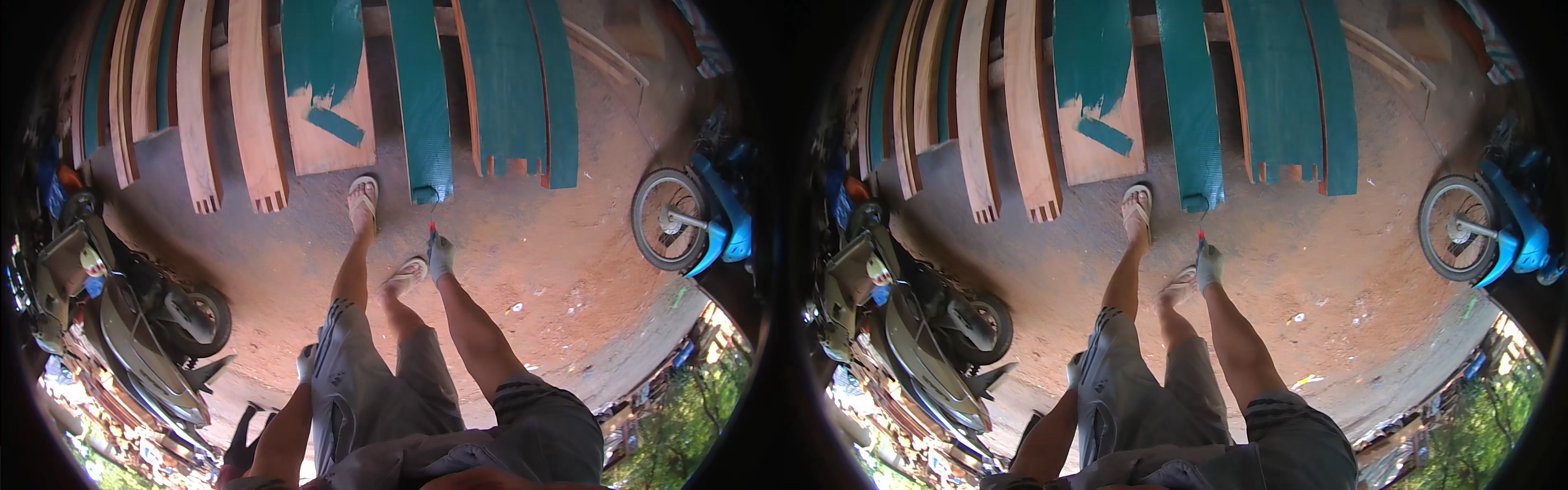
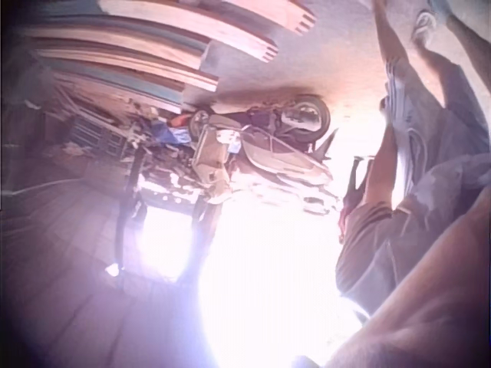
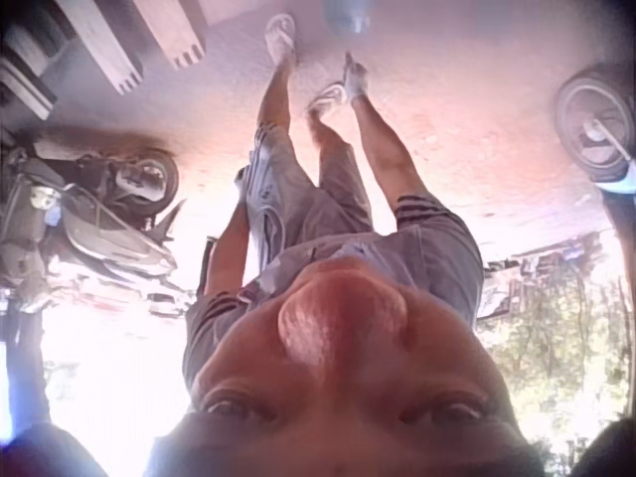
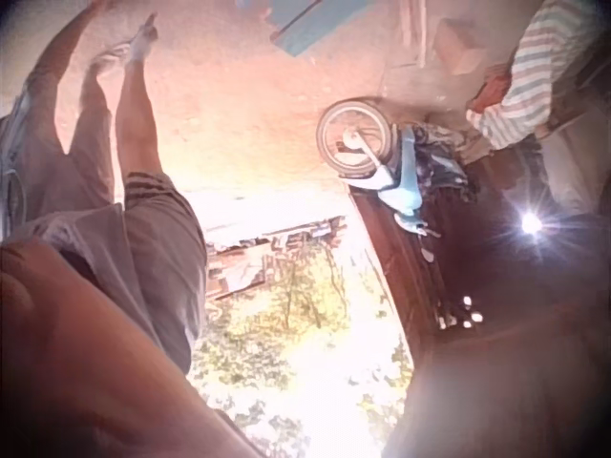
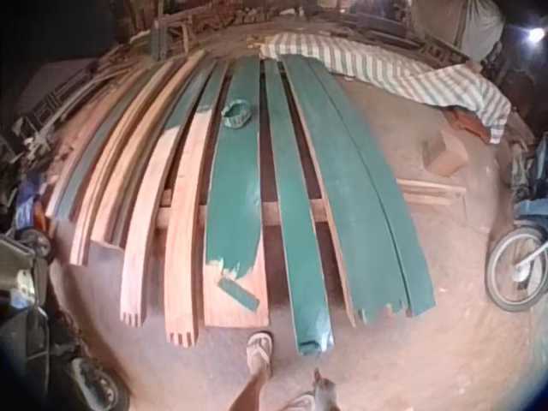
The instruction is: The person paints long wooden planks with green paint using a small roller. They repeatedly dip the roller into a paint can and apply paint along the length of each plank, moving between planks and occasionally stepping on them.
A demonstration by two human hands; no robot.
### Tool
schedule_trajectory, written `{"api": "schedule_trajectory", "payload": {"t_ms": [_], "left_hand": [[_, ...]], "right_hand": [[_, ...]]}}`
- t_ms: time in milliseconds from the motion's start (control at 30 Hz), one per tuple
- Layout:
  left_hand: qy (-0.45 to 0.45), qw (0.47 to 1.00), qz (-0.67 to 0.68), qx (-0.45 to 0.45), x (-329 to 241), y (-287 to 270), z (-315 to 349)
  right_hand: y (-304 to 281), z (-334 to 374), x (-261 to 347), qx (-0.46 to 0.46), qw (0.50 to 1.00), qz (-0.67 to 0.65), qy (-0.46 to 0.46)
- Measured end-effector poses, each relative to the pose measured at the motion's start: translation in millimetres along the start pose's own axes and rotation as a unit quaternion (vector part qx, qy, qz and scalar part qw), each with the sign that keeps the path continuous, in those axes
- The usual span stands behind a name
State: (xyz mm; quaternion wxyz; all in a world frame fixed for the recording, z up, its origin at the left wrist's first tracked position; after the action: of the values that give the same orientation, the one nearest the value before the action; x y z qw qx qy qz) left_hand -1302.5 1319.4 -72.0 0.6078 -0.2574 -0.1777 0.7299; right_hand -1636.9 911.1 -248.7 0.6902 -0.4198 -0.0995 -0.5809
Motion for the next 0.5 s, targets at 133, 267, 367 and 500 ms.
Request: {"api": "schedule_trajectory", "payload": {"t_ms": [133,267,367,500], "left_hand": [[0.050,0.967,0.227,-0.102,-127.8,-17.1,8.4],[0.232,0.966,0.096,-0.056,-319.6,-5.6,36.9],[0.369,0.921,-0.129,-0.001,-391.7,39.5,48.7],[0.528,0.807,-0.263,0.027,-476.7,74.4,41.9]], "right_hand": [[-16.1,39.7,-12.7,0.022,0.983,0.182,0.013],[-49.2,41.5,35.3,0.006,0.987,0.161,-0.008],[-27.0,19.8,152.6,-0.018,0.960,0.235,-0.151],[60.6,-78.0,303.1,-0.038,0.939,0.137,-0.312]]}}
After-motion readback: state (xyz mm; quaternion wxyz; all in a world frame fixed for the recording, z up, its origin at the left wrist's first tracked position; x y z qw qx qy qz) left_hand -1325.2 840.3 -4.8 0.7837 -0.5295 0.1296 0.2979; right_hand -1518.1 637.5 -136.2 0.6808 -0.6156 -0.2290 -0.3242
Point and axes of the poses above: each hand's wrist, its own z-axis away from the middle knuckle, its own y-axis out of the palm, x = y × z, the point moved 4 cm from there along -z, towards the middle knuckle, and after that the axes turned 9 degrees about -x, right-handed, at the moved point
